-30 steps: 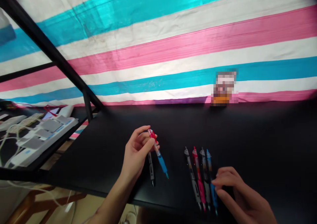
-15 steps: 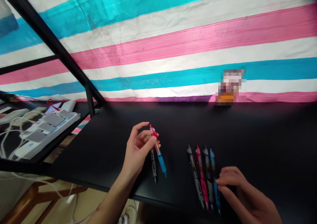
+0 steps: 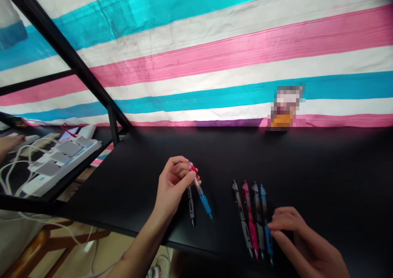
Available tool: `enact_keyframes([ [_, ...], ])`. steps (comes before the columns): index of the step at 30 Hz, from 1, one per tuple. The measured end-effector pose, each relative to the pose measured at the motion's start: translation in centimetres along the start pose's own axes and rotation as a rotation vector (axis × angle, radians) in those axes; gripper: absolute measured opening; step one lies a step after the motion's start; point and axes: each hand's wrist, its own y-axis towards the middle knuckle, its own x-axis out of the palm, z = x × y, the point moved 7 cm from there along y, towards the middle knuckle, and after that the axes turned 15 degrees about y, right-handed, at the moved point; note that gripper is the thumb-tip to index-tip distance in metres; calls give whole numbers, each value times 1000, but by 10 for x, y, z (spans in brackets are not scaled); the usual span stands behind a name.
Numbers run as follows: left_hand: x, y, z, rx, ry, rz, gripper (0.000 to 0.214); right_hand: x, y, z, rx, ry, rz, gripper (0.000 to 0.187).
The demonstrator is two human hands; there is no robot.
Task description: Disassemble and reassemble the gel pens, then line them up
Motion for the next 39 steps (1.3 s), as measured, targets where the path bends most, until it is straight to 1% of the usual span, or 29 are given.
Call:
enact_keyframes([
  [8, -2, 0, 1, 0, 13, 19, 39, -3, 0, -3, -4, 11, 7, 8],
  [12, -8, 2, 0, 13, 57, 81, 37, -2, 0, -1, -13, 6, 6, 9],
  [15, -11, 4, -2, 9, 189, 83, 40, -1, 0, -3, -34, -6, -4, 9],
  [20, -10, 5, -1, 93, 585, 57, 33, -2, 0, -5, -25, -16, -20, 9],
  [26, -9, 7, -7, 145, 870, 40, 30, -4, 0, -2, -16, 10, -19, 9],
  [32, -8, 8, -11, 189, 1031, 14, 37, -5, 0, -2, -19, 38, -10, 11],
  [35, -7, 8, -12, 212, 1063, -4, 41, -4, 1, -4, -14, 45, -7, 10],
  [39, -5, 7, -8, 266, 1085, -4, 40, -3, 0, -4, -2, 42, 10, 10],
])
